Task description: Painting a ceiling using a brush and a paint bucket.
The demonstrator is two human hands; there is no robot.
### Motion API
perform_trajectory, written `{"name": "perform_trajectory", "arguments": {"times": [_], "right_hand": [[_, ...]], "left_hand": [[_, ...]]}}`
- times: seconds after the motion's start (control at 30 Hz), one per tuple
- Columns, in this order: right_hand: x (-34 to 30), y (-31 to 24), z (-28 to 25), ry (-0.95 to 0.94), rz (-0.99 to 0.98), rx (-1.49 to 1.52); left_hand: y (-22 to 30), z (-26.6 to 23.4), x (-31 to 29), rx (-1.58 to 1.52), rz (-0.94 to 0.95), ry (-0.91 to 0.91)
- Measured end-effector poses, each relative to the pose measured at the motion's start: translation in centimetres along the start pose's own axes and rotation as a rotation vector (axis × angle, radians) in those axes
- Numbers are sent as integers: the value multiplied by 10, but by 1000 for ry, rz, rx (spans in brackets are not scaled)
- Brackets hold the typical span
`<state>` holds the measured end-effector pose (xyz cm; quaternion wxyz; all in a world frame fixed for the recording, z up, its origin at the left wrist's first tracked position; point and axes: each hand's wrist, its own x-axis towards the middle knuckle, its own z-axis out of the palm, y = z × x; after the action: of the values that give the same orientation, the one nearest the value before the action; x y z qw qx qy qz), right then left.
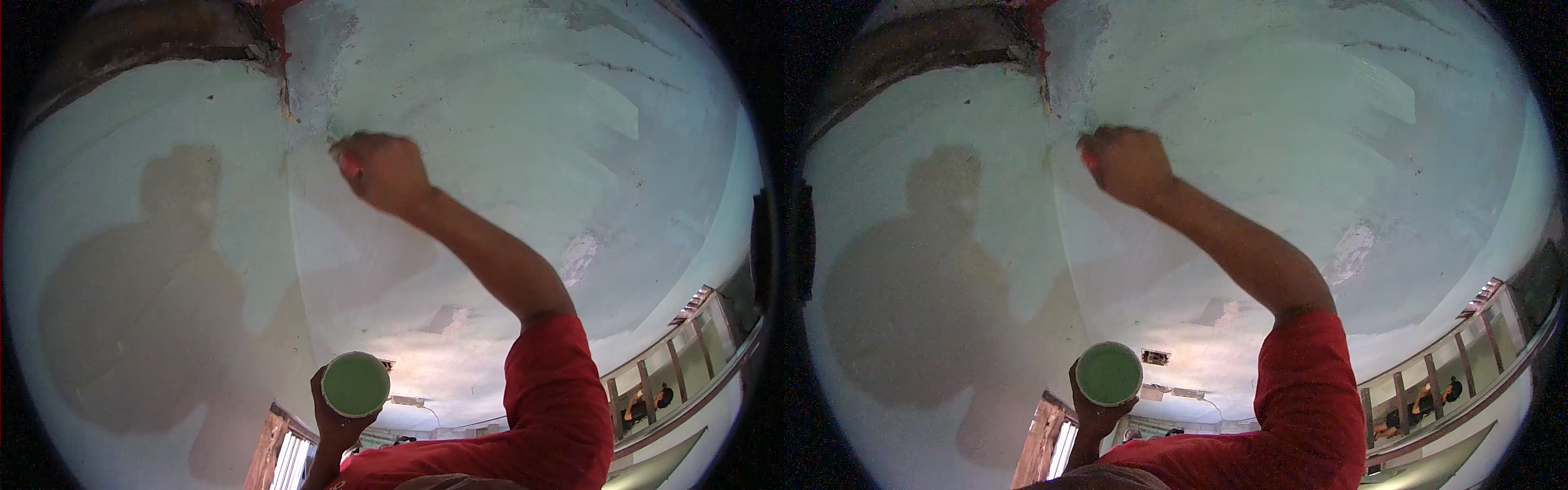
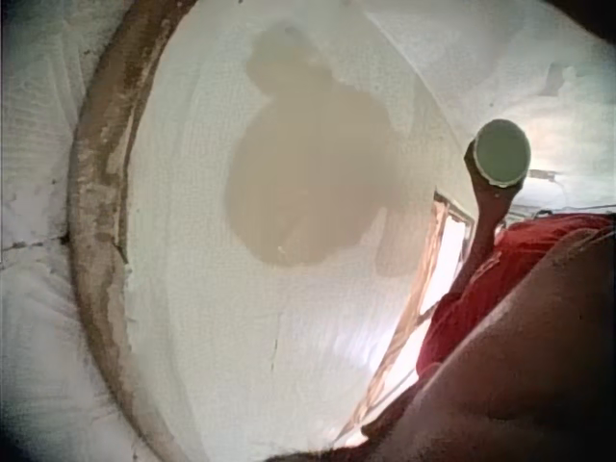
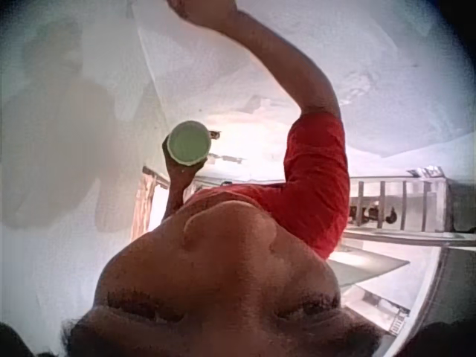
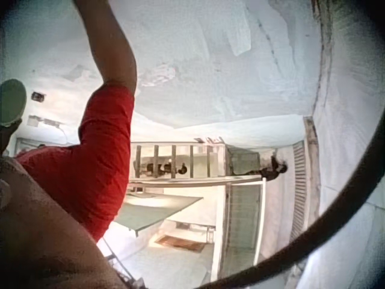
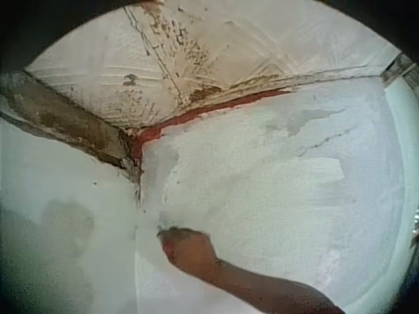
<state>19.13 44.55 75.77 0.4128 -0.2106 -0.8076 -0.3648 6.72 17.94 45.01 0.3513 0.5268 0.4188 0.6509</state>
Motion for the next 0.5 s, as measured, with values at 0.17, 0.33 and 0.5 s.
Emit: {"name": "perform_trajectory", "arguments": {"times": [0.17,0.33,0.5], "right_hand": [[63,110,-116,82,535,-147],[69,211,-234,424,577,-885],[101,182,-179,355,479,-783]], "left_hand": [[2,-14,-5,-47,-5,0],[2,-30,-1,-47,8,42],[0,-35,2,-56,8,41]]}}
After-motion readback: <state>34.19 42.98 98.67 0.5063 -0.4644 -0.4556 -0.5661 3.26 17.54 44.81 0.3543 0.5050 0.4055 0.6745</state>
